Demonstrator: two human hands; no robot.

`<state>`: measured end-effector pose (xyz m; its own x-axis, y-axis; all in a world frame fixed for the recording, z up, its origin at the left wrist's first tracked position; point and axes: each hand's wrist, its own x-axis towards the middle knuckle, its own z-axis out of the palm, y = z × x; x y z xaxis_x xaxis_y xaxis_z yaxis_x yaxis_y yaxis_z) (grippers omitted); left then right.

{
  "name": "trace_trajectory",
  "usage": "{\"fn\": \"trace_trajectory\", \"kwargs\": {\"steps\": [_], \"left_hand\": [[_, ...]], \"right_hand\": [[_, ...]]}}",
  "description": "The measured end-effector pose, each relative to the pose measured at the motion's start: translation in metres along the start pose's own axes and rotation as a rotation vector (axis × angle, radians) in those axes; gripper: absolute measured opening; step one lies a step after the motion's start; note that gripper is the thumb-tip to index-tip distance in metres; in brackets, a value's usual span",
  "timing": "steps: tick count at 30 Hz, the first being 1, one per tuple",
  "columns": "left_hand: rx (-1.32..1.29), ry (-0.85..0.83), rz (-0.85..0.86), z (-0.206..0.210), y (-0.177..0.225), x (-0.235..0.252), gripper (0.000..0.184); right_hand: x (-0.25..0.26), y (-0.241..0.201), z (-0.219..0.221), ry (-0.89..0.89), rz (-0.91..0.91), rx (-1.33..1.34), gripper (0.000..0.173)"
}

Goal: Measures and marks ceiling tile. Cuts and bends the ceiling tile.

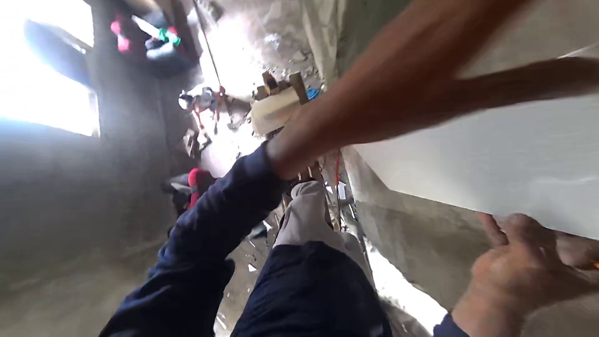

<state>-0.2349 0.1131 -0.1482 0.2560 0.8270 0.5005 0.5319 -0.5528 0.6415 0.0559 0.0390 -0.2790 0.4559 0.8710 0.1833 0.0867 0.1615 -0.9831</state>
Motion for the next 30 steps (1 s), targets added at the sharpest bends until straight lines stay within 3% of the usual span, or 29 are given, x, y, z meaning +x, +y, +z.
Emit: {"fn": "trace_trajectory", "kwargs": {"steps": [2, 4, 9, 12, 15, 19, 22, 25, 30], "left_hand": [[-0.085, 0.007, -0.263, -0.019, -0.047, -0.046, 0.068], [-0.099, 0.013, -0.408, -0.023, -0.090, -0.096, 0.073], [0.072, 0.282, -0.693, -0.035, -0.141, -0.194, 0.026], [0.189, 0.372, -0.911, -0.060, -0.169, -0.256, 0.030], [0.394, 0.337, -1.187, -0.084, -0.189, -0.326, 0.039], [0.489, 0.253, -1.400, -0.083, -0.267, -0.444, 0.051], [0.410, 0.160, -1.521, -0.037, -0.342, -0.529, 0.050], [0.341, -0.054, -1.604, 0.039, -0.425, -0.591, 0.049], [0.207, -0.252, -1.577, 0.197, -0.556, -0.690, 0.058]], "right_hand": [[0.004, 0.011, 0.032, -0.139, 0.095, 0.087, 0.036], [-0.003, 0.024, 0.070, -0.295, 0.221, 0.140, 0.036], [-0.051, 0.067, 0.173, -0.535, 0.565, 0.203, 0.022], [-0.083, 0.108, 0.216, -0.759, 0.676, 0.154, 0.024], [-0.101, 0.167, 0.227, -0.929, 0.684, -0.038, 0.028], [-0.098, 0.277, 0.206, -0.881, 0.724, -0.375, 0.039], [-0.093, 0.382, 0.186, -0.982, 0.583, -0.578, 0.045], [-0.098, 0.500, 0.189, -1.056, 0.393, -0.738, 0.042], [-0.104, 0.682, 0.256, -1.153, 0.178, -0.865, 0.048]]}}
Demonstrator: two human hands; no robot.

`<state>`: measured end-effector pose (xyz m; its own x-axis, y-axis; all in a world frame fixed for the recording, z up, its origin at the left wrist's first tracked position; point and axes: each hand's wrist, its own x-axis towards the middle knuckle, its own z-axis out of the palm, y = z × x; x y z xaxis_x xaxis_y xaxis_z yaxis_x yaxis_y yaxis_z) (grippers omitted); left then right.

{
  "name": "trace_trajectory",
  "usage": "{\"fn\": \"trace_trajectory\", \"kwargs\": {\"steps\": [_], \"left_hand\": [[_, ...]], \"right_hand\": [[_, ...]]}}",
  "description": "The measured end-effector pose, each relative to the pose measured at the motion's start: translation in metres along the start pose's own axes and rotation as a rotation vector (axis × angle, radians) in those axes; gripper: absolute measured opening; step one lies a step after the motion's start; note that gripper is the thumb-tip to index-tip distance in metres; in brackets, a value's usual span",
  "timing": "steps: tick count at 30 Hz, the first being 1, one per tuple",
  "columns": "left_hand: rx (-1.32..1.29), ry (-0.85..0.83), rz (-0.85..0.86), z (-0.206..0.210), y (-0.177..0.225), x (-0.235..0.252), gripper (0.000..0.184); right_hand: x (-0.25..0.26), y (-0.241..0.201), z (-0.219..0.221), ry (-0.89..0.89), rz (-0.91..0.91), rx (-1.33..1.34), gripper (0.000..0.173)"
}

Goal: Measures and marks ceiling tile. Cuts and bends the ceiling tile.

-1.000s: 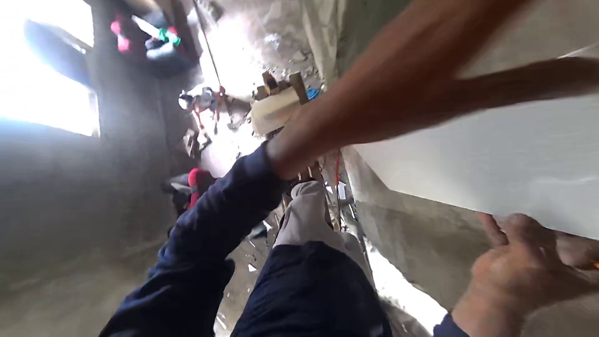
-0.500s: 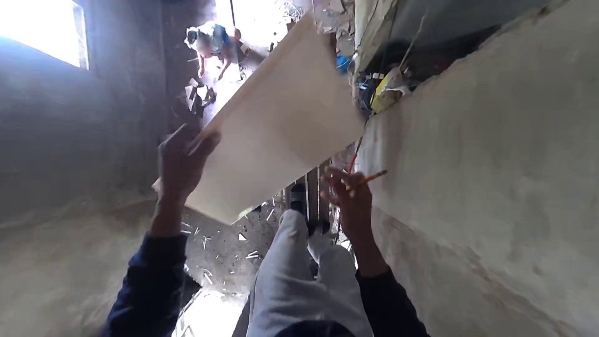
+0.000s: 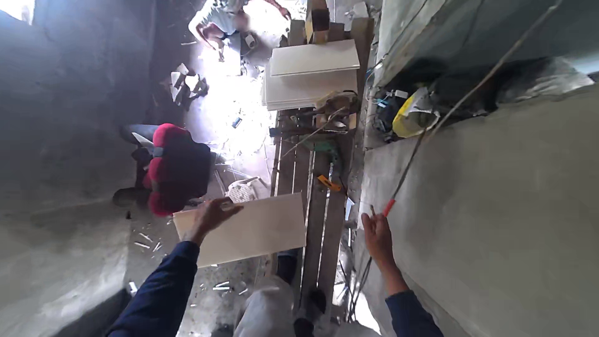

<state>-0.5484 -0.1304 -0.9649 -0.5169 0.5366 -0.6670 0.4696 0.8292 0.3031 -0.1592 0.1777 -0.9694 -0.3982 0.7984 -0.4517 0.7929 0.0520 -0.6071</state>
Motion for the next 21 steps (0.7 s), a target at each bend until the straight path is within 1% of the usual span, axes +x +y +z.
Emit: {"fn": "trace_trajectory", "kwargs": {"steps": [2, 4, 6, 8, 10, 12, 14, 16, 18, 21], "left_hand": [[-0.029, 0.003, 0.006, 0.059, -0.020, 0.038, 0.059], [-0.078, 0.021, 0.016, 0.105, -0.035, 0.068, 0.059], [-0.133, 0.051, 0.030, 0.136, -0.050, 0.089, 0.059], [-0.162, 0.083, 0.051, 0.158, -0.064, 0.102, 0.059], [-0.157, 0.077, 0.054, 0.171, -0.077, 0.113, 0.059], [-0.145, 0.057, 0.045, 0.182, -0.086, 0.123, 0.061], [-0.159, 0.031, 0.040, 0.194, -0.089, 0.130, 0.062], [-0.182, 0.014, 0.042, 0.209, -0.095, 0.136, 0.062], [-0.212, 0.009, 0.050, 0.224, -0.100, 0.144, 0.063], [-0.250, -0.005, 0.055, 0.233, -0.098, 0.152, 0.064]], "right_hand": [[0.062, 0.006, 0.031, -0.042, -0.036, -0.040, 0.046], [0.125, 0.003, 0.053, -0.031, -0.122, -0.128, 0.044], [0.180, -0.007, 0.070, 0.041, -0.250, -0.264, 0.040], [0.238, -0.029, 0.082, 0.123, -0.354, -0.440, 0.037], [0.279, -0.059, 0.088, 0.127, -0.415, -0.619, 0.037], [0.307, -0.089, 0.095, 0.078, -0.412, -0.774, 0.032], [0.328, -0.105, 0.103, 0.064, -0.419, -0.867, 0.032], [0.339, -0.105, 0.111, 0.050, -0.443, -0.887, 0.033], [0.340, -0.100, 0.119, 0.066, -0.450, -0.892, 0.029], [0.330, -0.091, 0.119, 0.077, -0.390, -0.893, 0.025]]}}
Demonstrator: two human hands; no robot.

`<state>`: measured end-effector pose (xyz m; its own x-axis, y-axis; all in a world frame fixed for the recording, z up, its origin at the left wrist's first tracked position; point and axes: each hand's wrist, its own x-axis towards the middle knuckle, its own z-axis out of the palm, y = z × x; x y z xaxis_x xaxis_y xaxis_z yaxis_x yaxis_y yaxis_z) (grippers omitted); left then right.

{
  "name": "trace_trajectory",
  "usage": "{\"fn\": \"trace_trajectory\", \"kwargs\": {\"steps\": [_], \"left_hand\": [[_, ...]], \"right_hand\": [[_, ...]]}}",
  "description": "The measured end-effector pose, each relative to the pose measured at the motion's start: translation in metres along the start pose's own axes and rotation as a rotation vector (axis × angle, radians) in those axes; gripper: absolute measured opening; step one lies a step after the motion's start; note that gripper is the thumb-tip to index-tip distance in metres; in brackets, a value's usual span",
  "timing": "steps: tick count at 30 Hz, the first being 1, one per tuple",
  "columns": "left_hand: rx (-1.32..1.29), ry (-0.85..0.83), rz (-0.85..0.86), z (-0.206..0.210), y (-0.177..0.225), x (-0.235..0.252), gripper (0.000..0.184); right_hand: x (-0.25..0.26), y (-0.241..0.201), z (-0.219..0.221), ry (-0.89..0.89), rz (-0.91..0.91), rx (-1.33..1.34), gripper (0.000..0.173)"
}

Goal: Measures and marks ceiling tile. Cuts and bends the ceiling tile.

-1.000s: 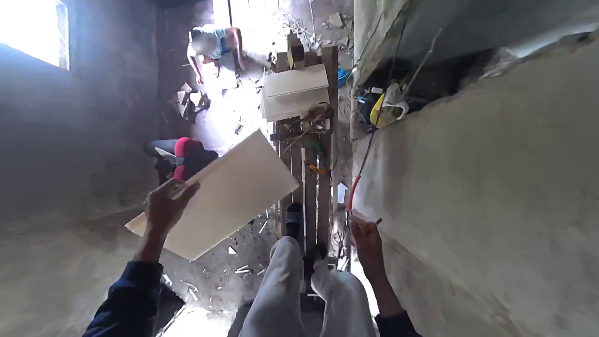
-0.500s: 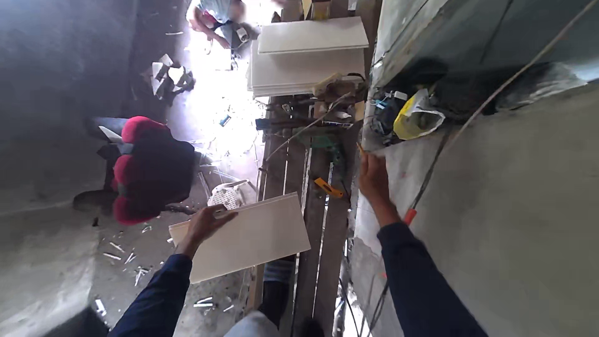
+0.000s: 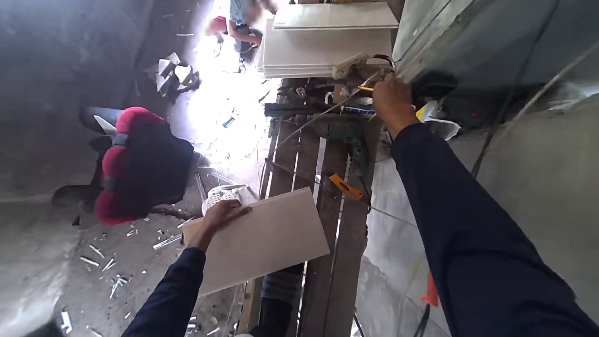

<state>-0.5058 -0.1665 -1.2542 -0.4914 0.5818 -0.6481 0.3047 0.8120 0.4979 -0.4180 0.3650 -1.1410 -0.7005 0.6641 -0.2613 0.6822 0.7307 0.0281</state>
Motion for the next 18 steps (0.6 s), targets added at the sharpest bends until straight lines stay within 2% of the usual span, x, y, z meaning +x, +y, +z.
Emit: {"fn": "trace_trajectory", "kwargs": {"steps": [4, 7, 12, 18], "left_hand": [[0.011, 0.012, -0.027, -0.004, 0.008, 0.002, 0.062], [0.020, 0.038, -0.063, -0.005, 0.010, 0.001, 0.064], [-0.003, 0.103, -0.071, -0.008, -0.013, -0.013, 0.064], [0.006, 0.127, -0.131, -0.008, -0.024, -0.039, 0.065]], "right_hand": [[-0.008, -0.002, -0.006, 0.021, 0.007, 0.024, 0.028], [-0.006, 0.001, -0.003, 0.051, -0.022, 0.036, 0.042], [-0.017, -0.003, -0.007, 0.239, 0.022, 0.175, 0.032], [-0.014, 0.006, -0.018, 0.153, 0.123, 0.077, 0.031]]}}
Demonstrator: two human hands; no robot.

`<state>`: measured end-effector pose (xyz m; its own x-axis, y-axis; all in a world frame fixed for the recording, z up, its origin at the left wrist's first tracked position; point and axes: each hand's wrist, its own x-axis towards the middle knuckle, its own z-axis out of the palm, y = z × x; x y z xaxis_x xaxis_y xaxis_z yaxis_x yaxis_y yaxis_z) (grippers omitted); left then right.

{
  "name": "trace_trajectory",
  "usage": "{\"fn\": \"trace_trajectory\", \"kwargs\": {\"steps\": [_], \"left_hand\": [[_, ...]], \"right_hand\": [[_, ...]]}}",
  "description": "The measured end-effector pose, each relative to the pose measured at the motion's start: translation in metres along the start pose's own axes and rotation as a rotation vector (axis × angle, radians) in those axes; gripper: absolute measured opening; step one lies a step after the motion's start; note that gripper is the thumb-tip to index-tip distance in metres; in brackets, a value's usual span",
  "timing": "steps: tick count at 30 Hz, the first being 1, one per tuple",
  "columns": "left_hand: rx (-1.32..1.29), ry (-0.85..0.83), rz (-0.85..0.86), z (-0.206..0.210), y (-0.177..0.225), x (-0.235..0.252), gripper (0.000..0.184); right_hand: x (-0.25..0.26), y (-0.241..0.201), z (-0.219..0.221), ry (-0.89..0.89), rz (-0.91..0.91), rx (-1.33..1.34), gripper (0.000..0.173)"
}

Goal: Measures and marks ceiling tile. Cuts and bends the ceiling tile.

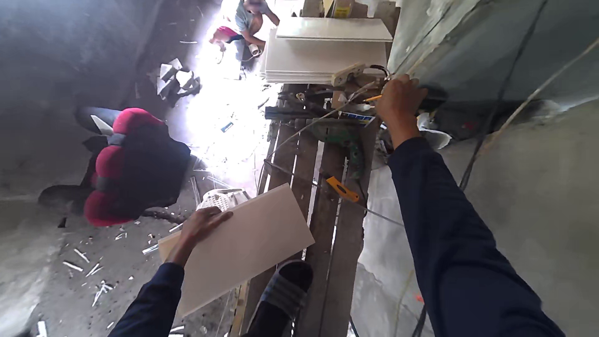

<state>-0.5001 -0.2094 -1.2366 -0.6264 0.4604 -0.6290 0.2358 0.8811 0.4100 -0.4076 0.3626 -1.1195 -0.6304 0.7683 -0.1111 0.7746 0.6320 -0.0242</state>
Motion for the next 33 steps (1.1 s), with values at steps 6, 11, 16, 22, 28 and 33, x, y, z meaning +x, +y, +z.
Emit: {"fn": "trace_trajectory", "kwargs": {"steps": [6, 11, 16, 22, 28, 33], "left_hand": [[-0.054, 0.026, -0.043, 0.026, -0.005, -0.008, 0.067], [-0.097, 0.014, -0.083, 0.043, -0.003, -0.012, 0.064], [-0.158, 0.020, -0.124, 0.048, -0.005, -0.019, 0.060], [-0.155, 0.033, -0.111, 0.051, -0.010, -0.018, 0.059], [-0.155, 0.034, -0.120, 0.053, -0.008, -0.018, 0.060], [-0.171, 0.042, -0.139, 0.055, -0.006, -0.018, 0.056]], "right_hand": [[0.020, 0.011, 0.032, 0.183, -0.244, -0.003, 0.034], [-0.088, -0.017, 0.043, -0.055, -0.463, 0.132, 0.037], [-0.197, 0.004, 0.121, -0.369, -0.615, 0.068, 0.030], [-0.224, 0.003, 0.141, -0.220, -0.469, 0.283, 0.020], [-0.236, -0.008, 0.126, -0.288, -0.299, 0.486, 0.026], [-0.238, 0.003, 0.119, -0.206, -0.292, 0.451, 0.026]]}}
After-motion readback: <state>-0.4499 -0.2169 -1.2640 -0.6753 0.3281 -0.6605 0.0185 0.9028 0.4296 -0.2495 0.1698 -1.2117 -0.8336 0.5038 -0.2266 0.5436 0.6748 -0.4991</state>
